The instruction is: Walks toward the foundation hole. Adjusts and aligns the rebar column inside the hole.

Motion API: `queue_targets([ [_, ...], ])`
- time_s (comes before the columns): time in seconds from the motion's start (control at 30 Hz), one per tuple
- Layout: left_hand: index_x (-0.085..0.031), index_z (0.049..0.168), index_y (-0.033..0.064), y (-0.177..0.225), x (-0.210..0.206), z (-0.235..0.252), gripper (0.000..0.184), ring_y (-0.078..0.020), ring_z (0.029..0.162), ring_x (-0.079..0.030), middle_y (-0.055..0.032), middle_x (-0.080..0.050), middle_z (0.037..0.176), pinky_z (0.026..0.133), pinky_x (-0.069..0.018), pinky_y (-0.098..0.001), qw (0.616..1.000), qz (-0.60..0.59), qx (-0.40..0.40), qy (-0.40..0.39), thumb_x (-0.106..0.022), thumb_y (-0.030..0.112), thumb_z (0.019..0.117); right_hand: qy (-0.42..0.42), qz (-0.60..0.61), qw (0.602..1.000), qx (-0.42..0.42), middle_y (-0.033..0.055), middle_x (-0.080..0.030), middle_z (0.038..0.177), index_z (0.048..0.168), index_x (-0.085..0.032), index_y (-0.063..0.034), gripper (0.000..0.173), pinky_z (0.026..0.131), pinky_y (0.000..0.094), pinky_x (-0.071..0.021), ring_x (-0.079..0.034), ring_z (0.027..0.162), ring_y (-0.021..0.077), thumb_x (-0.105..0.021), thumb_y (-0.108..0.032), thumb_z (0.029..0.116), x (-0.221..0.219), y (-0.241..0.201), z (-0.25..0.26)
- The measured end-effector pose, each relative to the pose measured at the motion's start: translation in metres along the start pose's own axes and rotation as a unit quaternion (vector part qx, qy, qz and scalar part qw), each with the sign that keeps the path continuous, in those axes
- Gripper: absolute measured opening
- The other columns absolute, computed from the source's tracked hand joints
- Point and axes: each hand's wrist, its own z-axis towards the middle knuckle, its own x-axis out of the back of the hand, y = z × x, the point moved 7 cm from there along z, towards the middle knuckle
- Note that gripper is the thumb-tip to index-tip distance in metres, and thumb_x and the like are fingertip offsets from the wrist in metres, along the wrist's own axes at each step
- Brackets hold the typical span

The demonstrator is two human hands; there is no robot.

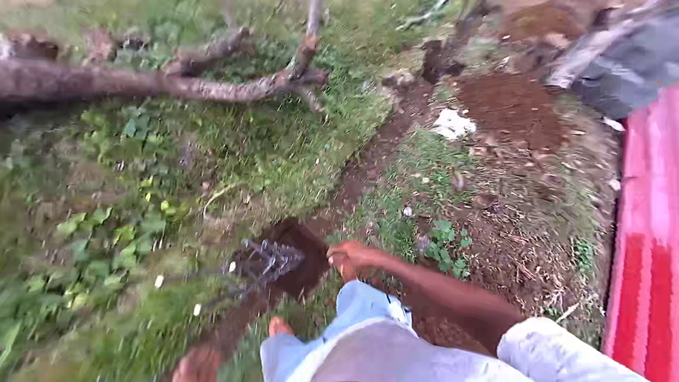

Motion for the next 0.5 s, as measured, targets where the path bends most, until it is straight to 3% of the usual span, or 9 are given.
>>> queue_targets([
  [0.03,-0.033,0.154,0.0017,0.011,0.007,0.003,0.054,-0.0208,0.116,-0.065,-0.0178,-0.057,0.14,0.096,-0.0551,-0.0375,0.997,-0.005,-0.029,0.067,-0.032,0.035,0.112,-0.025,-0.001,1.0,-0.007,0.0234,-0.064,0.134,0.135,-0.062,-0.0002,0.038,0.112,0.0552,-0.0428,-0.06,0.127,0.0369,-0.05,-0.024,0.1091,0.006,-0.003,0.003],
  [0.1,-0.036,0.154,0.0072,0.034,0.019,0.01,0.055,-0.0222,0.116,-0.064,-0.0154,-0.056,0.141,0.097,-0.0536,-0.0401,0.981,-0.039,-0.028,0.19,-0.029,0.042,0.1121,-0.044,-0.006,0.999,0.028,0.0184,-0.067,0.129,0.135,-0.064,-0.0061,0.037,0.106,0.0562,-0.0488,-0.065,0.12,0.0328,-0.05,-0.029,0.1097,-0.002,-0.005,0.026],
  [0.17,-0.039,0.154,0.0112,0.052,0.023,0.033,0.058,-0.0243,0.125,-0.061,-0.0125,-0.057,0.144,0.103,-0.0505,-0.0447,0.974,-0.07,-0.038,0.211,-0.024,0.048,0.1116,-0.029,0.012,0.997,0.073,0.012,-0.069,0.127,0.134,-0.065,-0.0102,0.037,0.104,0.0527,-0.052,-0.067,0.117,0.0249,-0.05,-0.033,0.1087,-0.015,-0.02,0.056],
  [0.27,-0.04,0.155,0.0123,0.071,0.008,0.056,0.065,-0.0242,0.13,-0.058,-0.0103,-0.059,0.143,0.107,-0.0474,-0.0465,0.982,-0.079,-0.073,0.158,-0.013,0.051,0.1107,-0.008,0.082,0.99,0.113,0.0109,-0.066,0.134,0.137,-0.063,-0.0084,0.041,0.106,0.0473,-0.0521,-0.065,0.121,0.0217,-0.044,-0.034,0.1101,-0.033,-0.056,0.089],
  [0.4,-0.044,0.152,0.0099,0.064,-0.031,0.066,0.071,-0.0228,0.124,-0.062,-0.0094,-0.065,0.136,0.105,-0.0498,-0.0455,0.994,-0.042,-0.092,0.033,-0.006,0.052,0.109,0.033,0.197,0.972,0.119,0.0127,-0.056,0.147,0.147,-0.052,-0.0068,0.046,0.108,0.0473,-0.0513,-0.058,0.131,0.0231,-0.043,-0.033,0.1102,-0.076,-0.08,0.119],
  [0.5,-0.057,0.139,0.0044,0.045,-0.056,0.06,0.069,-0.0222,0.127,-0.059,-0.0097,-0.066,0.134,0.108,-0.048,-0.0475,0.993,-0.025,-0.119,-0.008,-0.009,0.045,0.1108,0.057,0.221,0.965,0.13,0.0117,-0.051,0.153,0.152,-0.045,-0.007,0.053,0.112,0.0468,-0.0478,-0.052,0.138,0.0226,-0.041,-0.037,0.1095,-0.106,-0.081,0.132],
])
